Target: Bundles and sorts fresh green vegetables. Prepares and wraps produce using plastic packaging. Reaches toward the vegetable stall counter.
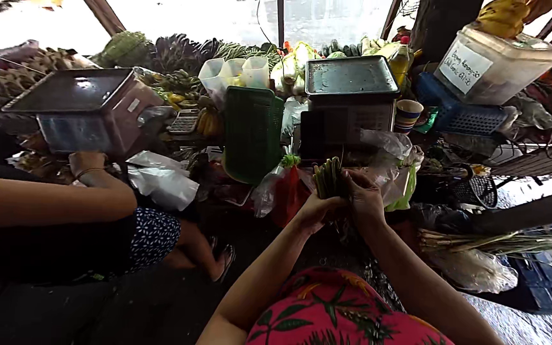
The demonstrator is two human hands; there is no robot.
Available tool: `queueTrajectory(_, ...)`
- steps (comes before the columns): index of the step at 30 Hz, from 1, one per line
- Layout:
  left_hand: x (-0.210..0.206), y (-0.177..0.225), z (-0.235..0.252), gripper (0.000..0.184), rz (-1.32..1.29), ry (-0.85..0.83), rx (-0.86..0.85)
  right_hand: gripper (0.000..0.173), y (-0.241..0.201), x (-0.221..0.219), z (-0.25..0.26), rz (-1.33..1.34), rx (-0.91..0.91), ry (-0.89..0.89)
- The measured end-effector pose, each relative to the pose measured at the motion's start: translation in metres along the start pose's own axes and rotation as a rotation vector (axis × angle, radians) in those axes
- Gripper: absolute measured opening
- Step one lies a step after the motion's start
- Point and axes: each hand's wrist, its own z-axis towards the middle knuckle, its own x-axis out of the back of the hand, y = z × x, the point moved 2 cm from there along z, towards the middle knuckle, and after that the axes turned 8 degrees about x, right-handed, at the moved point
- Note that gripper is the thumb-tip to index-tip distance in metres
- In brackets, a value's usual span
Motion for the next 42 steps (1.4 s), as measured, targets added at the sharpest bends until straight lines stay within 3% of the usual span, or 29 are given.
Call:
queueTrajectory(2,0.011,0.004,-0.004,0.022,-0.007,-0.001,0.001,0.011,0.005,-0.01,0.001,0.025,-0.078,-0.009)
queueTrajectory(4,0.023,0.01,-0.009,0.022,0.024,0.014,-0.005,0.017,0.005,-0.014,0.006,-0.026,0.008,-0.098)
queueTrajectory(9,0.055,0.022,-0.019,0.032,0.106,-0.018,-0.071,0.039,-0.026,-0.019,0.032,-0.849,0.811,-0.539)
queueTrajectory(11,0.062,0.026,-0.02,0.032,0.089,-0.053,-0.072,0.038,-0.032,-0.029,0.039,-1.07,0.916,-0.689)
queueTrajectory(14,0.065,0.03,-0.02,0.02,0.012,-0.017,-0.057,0.02,-0.028,-0.036,0.046,-1.066,1.0,-0.736)
queueTrajectory(20,0.066,0.041,-0.011,0.024,-0.065,0.173,-0.194,0.021,-0.008,-0.036,0.038,-0.971,0.874,-0.767)
queueTrajectory(26,0.049,0.042,0.012,0.026,-0.115,0.257,-0.148,0.031,0.003,-0.032,0.021,-1.247,0.985,-0.678)
queueTrajectory(32,0.047,0.033,0.039,0.016,-0.231,0.239,-0.053,0.037,-0.001,-0.008,0.044,-1.201,0.75,-0.853)
queueTrajectory(35,0.041,0.036,0.049,0.021,-0.047,0.223,-0.06,0.03,-0.007,0.009,0.064,-0.886,0.565,-0.792)
queueTrajectory(40,0.026,0.039,0.065,0.033,0.227,0.126,-0.171,0.018,0.019,0.027,0.079,0.037,0.206,-0.416)
queueTrajectory(41,0.024,0.037,0.066,0.035,0.271,0.076,-0.19,0.036,0.02,0.027,0.083,0.086,0.188,-0.441)
queueTrajectory(42,0.022,0.034,0.065,0.037,0.335,0.023,-0.192,0.064,0.019,0.028,0.086,0.088,0.185,-0.523)
